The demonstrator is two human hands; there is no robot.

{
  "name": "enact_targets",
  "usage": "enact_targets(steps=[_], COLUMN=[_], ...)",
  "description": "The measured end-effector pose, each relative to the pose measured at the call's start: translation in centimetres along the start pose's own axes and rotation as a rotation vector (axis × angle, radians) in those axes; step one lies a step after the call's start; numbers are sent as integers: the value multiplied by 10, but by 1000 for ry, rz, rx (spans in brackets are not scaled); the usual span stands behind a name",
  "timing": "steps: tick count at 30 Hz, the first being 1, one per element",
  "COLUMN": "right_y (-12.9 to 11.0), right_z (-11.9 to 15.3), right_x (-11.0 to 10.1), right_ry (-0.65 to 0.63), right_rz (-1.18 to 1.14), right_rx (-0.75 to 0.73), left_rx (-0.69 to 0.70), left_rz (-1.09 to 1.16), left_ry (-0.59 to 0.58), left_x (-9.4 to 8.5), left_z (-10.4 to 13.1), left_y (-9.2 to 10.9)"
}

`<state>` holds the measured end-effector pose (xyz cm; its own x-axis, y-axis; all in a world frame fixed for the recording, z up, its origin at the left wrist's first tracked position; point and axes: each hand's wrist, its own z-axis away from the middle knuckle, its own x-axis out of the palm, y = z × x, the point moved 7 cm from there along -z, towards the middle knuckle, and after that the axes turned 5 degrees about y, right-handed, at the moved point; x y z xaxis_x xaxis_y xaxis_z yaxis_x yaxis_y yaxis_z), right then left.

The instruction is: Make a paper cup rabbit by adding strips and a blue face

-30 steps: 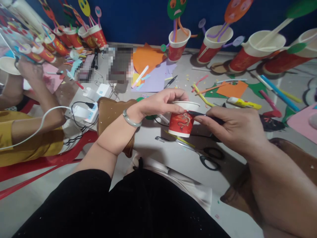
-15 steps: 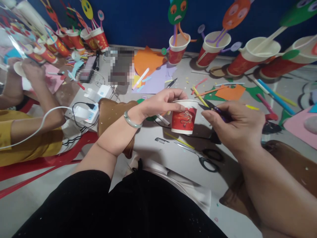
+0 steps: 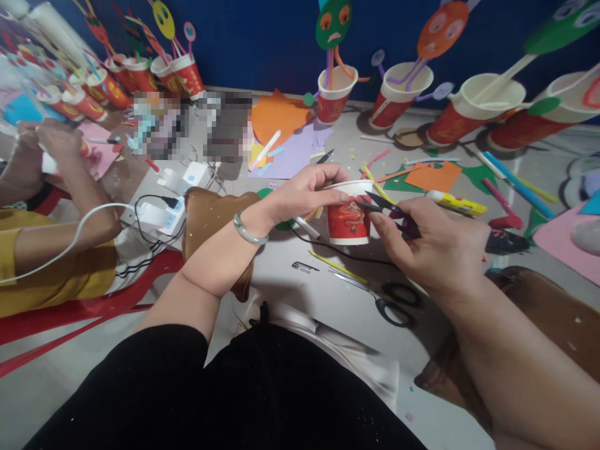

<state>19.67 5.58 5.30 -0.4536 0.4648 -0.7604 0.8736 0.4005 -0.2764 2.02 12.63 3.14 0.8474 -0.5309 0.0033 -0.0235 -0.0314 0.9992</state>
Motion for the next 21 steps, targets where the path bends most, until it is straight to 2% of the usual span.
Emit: enact_targets(steps=[3,8,12,21], right_y=[0,-2,1,-7], right_z=[2,2,4,1], right_x=[3,1,5,-2], right_ry=[-62,-35,-119,-8], right_rz=[58,135,147,125], right_rx=[23,10,75,-9], left_rx=[32,43,52,-83], left_rz=[-20,-12,-1,60], left_ry=[11,-32,-52,-24], left_x=[-2,0,2,8], left_z=[-1,-3,-3,0], left_y=[-2,-7,-7,-1])
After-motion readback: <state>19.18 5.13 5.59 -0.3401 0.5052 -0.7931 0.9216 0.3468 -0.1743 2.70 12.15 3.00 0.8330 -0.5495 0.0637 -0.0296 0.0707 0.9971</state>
